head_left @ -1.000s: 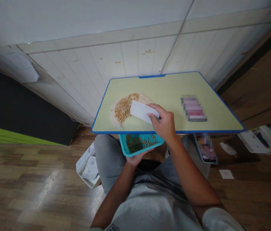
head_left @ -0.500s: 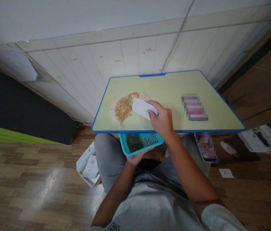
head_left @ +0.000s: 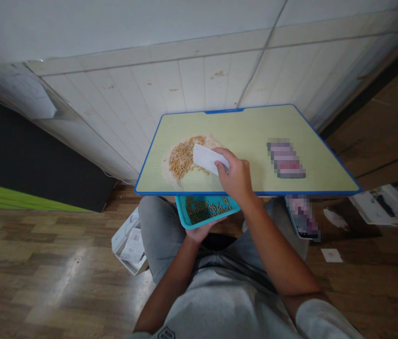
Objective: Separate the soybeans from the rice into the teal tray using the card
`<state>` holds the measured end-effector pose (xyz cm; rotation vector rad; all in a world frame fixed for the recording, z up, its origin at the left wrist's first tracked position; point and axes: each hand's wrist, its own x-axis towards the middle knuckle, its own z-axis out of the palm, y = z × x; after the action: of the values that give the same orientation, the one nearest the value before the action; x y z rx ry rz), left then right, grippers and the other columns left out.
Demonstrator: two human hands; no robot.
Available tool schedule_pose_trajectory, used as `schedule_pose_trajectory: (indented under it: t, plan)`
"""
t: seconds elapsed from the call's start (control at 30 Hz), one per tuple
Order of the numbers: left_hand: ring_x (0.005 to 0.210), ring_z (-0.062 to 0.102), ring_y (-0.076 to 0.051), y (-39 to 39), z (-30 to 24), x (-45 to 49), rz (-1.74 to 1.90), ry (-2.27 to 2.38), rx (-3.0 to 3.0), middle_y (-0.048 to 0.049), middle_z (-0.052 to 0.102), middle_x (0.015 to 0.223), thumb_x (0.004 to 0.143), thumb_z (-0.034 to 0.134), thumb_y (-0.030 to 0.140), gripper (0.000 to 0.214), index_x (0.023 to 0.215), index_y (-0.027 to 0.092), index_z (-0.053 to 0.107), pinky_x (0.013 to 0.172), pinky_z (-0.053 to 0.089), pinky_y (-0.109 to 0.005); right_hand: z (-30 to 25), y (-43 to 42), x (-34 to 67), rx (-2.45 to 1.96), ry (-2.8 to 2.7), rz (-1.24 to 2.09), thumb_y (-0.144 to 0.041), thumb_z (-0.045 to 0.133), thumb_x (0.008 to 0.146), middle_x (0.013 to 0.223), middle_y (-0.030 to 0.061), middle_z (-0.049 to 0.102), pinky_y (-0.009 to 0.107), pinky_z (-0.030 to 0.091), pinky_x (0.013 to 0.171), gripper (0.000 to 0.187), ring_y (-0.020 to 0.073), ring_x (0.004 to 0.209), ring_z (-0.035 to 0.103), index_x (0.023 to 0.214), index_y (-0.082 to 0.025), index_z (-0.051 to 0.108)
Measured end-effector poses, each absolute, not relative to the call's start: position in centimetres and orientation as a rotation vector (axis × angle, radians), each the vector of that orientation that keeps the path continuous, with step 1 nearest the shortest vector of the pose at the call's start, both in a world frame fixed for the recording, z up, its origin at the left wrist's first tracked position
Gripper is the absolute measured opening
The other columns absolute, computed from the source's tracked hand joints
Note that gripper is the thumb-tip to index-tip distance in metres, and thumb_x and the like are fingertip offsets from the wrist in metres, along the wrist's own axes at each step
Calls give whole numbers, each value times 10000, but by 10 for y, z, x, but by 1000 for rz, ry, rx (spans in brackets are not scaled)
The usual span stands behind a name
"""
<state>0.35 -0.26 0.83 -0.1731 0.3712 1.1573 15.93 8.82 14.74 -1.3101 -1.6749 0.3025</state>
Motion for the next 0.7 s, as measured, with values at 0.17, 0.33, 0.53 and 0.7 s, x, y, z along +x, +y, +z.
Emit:
schedule_pose_trajectory:
  t: [0.17,0.33,0.53,0.7]
  plan:
    - [1721,78,-469,-2,4,3,1149,375,-191,-84,140,1883,1061,169,756,835,1791,350,168,1310,51,-863,152,87,158,-1381,-1671,242,-189,566,987,1181,98,859,442,616,927,415,337,1037,813,1339,-244,779]
    - [1714,126,-478,-2,2,3,1153,391,-176,-85,125,1879,1066,195,744,810,1786,374,166,1293,66,-886,149,88,157,-1387,-1701,250,-167,574,982,1170,95,859,447,613,959,413,324,1043,811,1332,-251,777]
    - [1717,118,-466,-2,5,4,1169,402,-187,-101,134,1875,1066,194,746,819,1787,359,180,1298,40,-874,146,90,158,-1333,-1678,253,-182,580,988,1180,84,853,455,617,966,404,331,1065,805,1336,-271,765]
    - [1720,73,-460,-3,7,5,1166,381,-188,-101,147,1873,1066,196,743,829,1785,332,226,1297,15,-870,141,92,158,-1292,-1652,227,-167,597,966,1175,89,854,468,619,970,392,346,1085,803,1298,-268,780]
